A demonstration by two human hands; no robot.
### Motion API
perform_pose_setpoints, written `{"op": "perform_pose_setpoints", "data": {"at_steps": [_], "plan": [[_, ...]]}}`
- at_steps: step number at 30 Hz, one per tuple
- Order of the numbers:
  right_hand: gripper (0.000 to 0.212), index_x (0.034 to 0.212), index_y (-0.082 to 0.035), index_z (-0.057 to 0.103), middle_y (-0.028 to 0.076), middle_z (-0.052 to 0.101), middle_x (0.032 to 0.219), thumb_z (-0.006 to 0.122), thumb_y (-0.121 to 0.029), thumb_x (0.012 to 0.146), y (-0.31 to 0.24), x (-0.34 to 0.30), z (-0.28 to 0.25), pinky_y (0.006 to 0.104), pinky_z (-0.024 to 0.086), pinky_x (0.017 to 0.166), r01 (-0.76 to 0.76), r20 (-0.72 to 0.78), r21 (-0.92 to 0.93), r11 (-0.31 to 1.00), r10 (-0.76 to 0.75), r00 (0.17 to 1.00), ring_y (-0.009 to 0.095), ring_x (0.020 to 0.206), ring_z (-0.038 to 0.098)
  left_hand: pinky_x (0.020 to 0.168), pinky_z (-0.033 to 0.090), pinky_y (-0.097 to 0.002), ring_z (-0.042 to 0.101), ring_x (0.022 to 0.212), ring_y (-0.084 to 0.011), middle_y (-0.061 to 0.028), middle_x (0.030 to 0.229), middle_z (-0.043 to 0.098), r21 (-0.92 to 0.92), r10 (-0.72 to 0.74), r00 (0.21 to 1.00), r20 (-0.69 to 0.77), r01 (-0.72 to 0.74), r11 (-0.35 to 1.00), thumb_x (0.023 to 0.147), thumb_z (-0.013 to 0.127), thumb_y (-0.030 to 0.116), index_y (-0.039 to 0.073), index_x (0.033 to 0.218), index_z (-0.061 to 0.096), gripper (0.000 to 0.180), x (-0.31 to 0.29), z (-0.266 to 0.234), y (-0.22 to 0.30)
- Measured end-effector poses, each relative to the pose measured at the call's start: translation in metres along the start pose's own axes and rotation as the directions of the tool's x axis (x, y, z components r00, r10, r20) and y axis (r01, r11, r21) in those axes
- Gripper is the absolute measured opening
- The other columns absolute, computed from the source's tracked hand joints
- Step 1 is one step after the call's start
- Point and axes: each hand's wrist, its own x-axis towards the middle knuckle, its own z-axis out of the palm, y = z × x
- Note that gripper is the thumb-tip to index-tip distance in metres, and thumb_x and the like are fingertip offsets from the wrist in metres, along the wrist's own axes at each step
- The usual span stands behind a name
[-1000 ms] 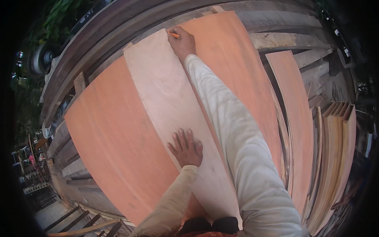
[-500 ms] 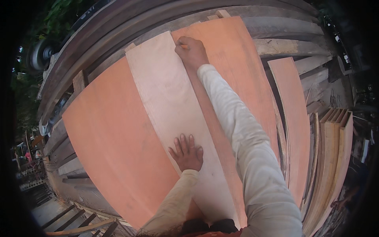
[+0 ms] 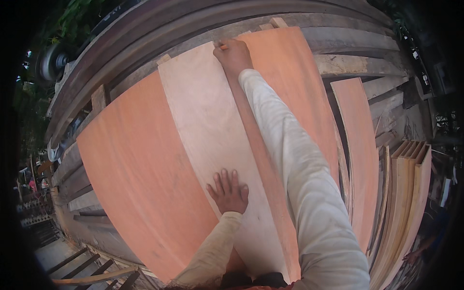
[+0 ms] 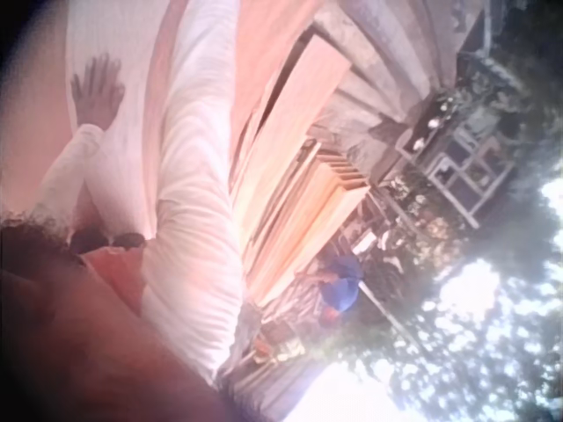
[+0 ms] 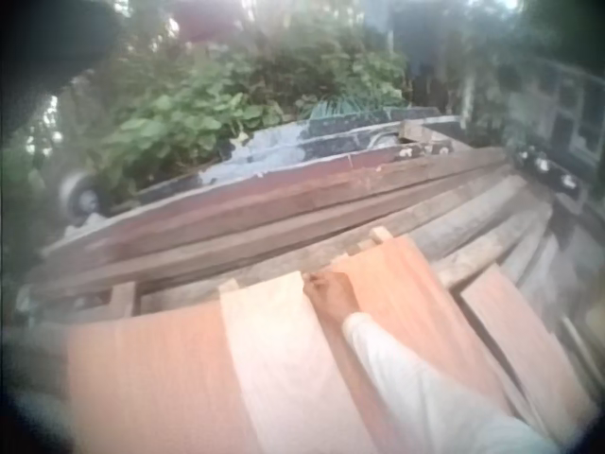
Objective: The person marks lines on a wooden board using a pencil while keeping it steady by hand and with their legs.
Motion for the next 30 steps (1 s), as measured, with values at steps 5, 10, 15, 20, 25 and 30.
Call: {"op": "perform_pose_setpoints", "data": {"at_steps": [5, 10, 15, 20, 25, 30], "plan": [[0.027, 0.091, -0.002, 0.07, 0.02, 0.072, 0.091, 0.07, -0.023, 0.073, -0.006, 0.032, -0.012, 0.0428, 0.055, 0.081, 0.019, 0.067, -0.162, 0.987, -0.009, 0.998, 0.039, 0.086, 0.068, 0.12, 0.004, -0.0687, 0.015, 0.154, -0.0364, -0.0111, 0.167, 0.022, -0.009, 0.008, 1.0, 0.025, -0.008, 1.0, 0.1, 0.047, 0.049, 0.024, 0.157, 0.033, 0.064, 0.003, 0.002, 0.01], [0.023, 0.09, -0.004, 0.071, 0.021, 0.072, 0.09, 0.07, -0.023, 0.077, -0.012, -0.039, -0.038, 0.0443, 0.055, 0.081, -0.13, 0.239, -0.207, 0.97, 0.179, 0.954, 0.039, 0.086, 0.069, 0.121, 0.001, -0.067, 0.011, 0.155, -0.0357, -0.0107, 0.168, 0.018, 0.017, -0.011, 0.999, 0.051, 0.01, 1.0, 0.1, 0.047, 0.049, 0.024, 0.159, 0.03, 0.066, 0.004, -0.001, 0.003], [0.01, 0.089, -0.003, 0.063, 0.017, 0.065, 0.087, 0.067, -0.01, 0.082, -0.027, -0.24, -0.111, 0.0442, 0.052, 0.072, -0.1, 0.263, -0.158, 0.982, 0.139, 0.955, 0.039, 0.082, 0.065, 0.121, 0.001, -0.066, 0.011, 0.155, -0.0359, -0.0107, 0.168, 0.017, 0.01, -0.003, 0.999, 0.047, 0.003, 1.0, 0.1, 0.046, 0.049, 0.024, 0.16, 0.028, 0.067, 0.003, 0.006, 0.009], [0.018, 0.101, -0.002, 0.064, 0.014, 0.068, 0.097, 0.068, -0.002, 0.084, -0.072, -0.456, -0.187, 0.0408, 0.057, 0.074, -0.261, 0.328, -0.287, 0.922, 0.35, 0.877, 0.033, 0.085, 0.068, 0.121, 0.003, -0.0656, 0.013, 0.155, -0.0358, -0.0094, 0.168, 0.019, 0.032, 0.018, 0.996, -0.092, -0.015, 0.999, 0.099, 0.048, 0.048, 0.022, 0.158, 0.032, 0.066, 0.003, 0.01, 0.003], [0.018, 0.102, -0.002, 0.065, 0.015, 0.069, 0.101, 0.069, -0.003, 0.085, -0.065, -0.498, -0.194, 0.04, 0.057, 0.076, -0.294, 0.258, -0.291, 0.91, 0.371, 0.892, 0.034, 0.088, 0.069, 0.121, 0.004, -0.0657, 0.014, 0.155, -0.0355, -0.0088, 0.168, 0.02, -0.001, 0.014, 0.996, -0.087, -0.014, 1.0, 0.098, 0.049, 0.046, 0.022, 0.157, 0.034, 0.066, 0.003, 0.01, 0.007], [0.019, 0.103, -0.002, 0.066, 0.014, 0.068, 0.102, 0.068, -0.006, 0.085, -0.034, -0.311, -0.126, 0.0403, 0.056, 0.077, -0.055, 0.226, -0.162, 0.985, 0.091, 0.97, 0.035, 0.088, 0.068, 0.121, 0.003, -0.066, 0.015, 0.155, -0.0355, -0.0093, 0.168, 0.022, -0.017, -0.003, 0.997, -0.08, 0.002, 1.0, 0.097, 0.051, 0.045, 0.022, 0.157, 0.035, 0.066, 0.005, 0.008, 0.004]]}}
